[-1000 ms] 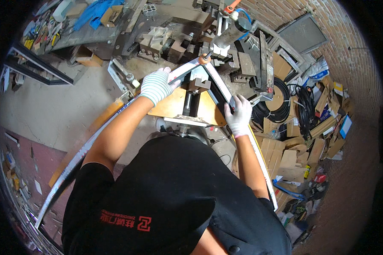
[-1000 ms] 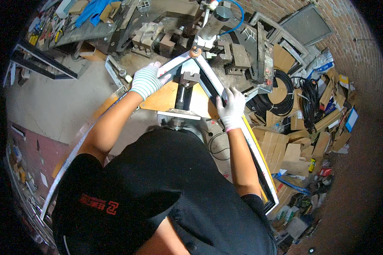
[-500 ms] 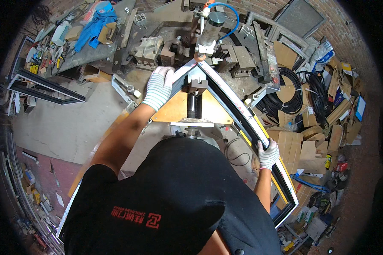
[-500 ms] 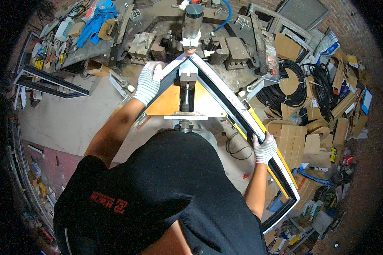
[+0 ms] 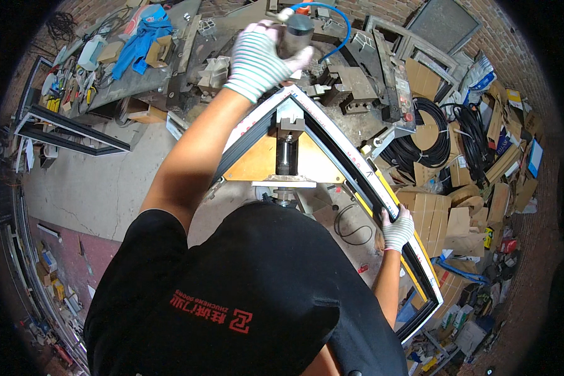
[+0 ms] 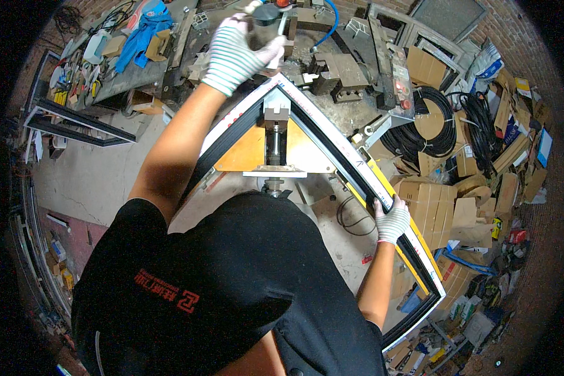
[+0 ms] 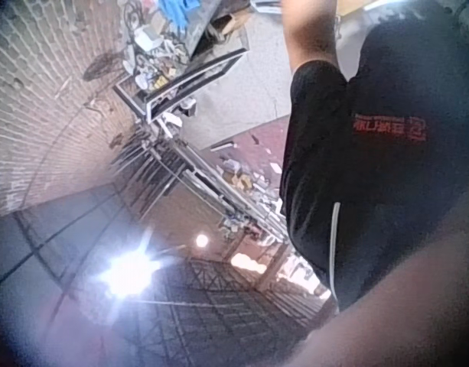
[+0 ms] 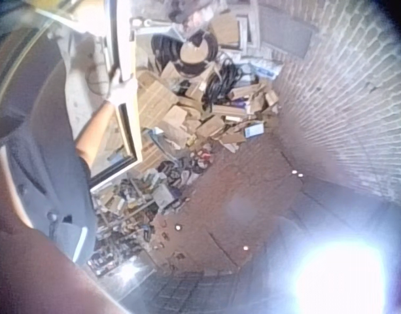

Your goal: The person assembles a large rectangular window frame by joining metal profiles on a workbench. They position the frame, use a corner crimping machine to secure each corner, and then lift the completed frame with a coworker.

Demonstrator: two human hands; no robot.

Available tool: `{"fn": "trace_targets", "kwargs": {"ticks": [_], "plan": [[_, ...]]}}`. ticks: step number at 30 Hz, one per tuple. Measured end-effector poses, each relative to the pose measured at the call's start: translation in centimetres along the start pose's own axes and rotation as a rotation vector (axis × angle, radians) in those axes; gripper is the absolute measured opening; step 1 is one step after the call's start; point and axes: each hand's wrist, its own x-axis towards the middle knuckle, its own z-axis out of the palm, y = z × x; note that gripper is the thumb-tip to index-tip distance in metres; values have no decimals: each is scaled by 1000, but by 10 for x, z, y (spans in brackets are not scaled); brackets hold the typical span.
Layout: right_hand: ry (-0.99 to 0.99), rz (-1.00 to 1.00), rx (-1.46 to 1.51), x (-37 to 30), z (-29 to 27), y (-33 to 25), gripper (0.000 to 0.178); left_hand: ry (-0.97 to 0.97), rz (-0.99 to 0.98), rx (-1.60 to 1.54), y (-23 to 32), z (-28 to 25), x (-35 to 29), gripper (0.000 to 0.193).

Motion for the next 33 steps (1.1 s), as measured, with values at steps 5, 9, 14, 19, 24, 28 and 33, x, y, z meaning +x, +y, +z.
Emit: {"fn": "trace_targets", "kwargs": {"ticks": [5, 9, 14, 19, 24, 28, 33], "plan": [[-15, 14, 10, 0, 3, 1, 74, 397, -276, -60, -58, -25, -27, 54], [31, -5, 10, -1, 5, 2, 74, 368, -247, 19, -60, -49, -69, 27], [52, -11, -5, -1, 6, -1, 74, 75, 56, -260, 22, -39, -120, 20], [44, -23, -41, -1, 2, -1, 68, -419, -97, -755, 132, 2, -143, 36], [27, 11, 59, -2, -3, -3, 71, -734, 244, -467, 216, 31, -151, 60], [216, 15, 70, -37, -16, 21, 68, -688, 361, -540, 261, 65, -166, 56], [346, 441, -34, -149, -29, 143, 70, -679, 370, -606, 311, 118, -188, 54]]}}
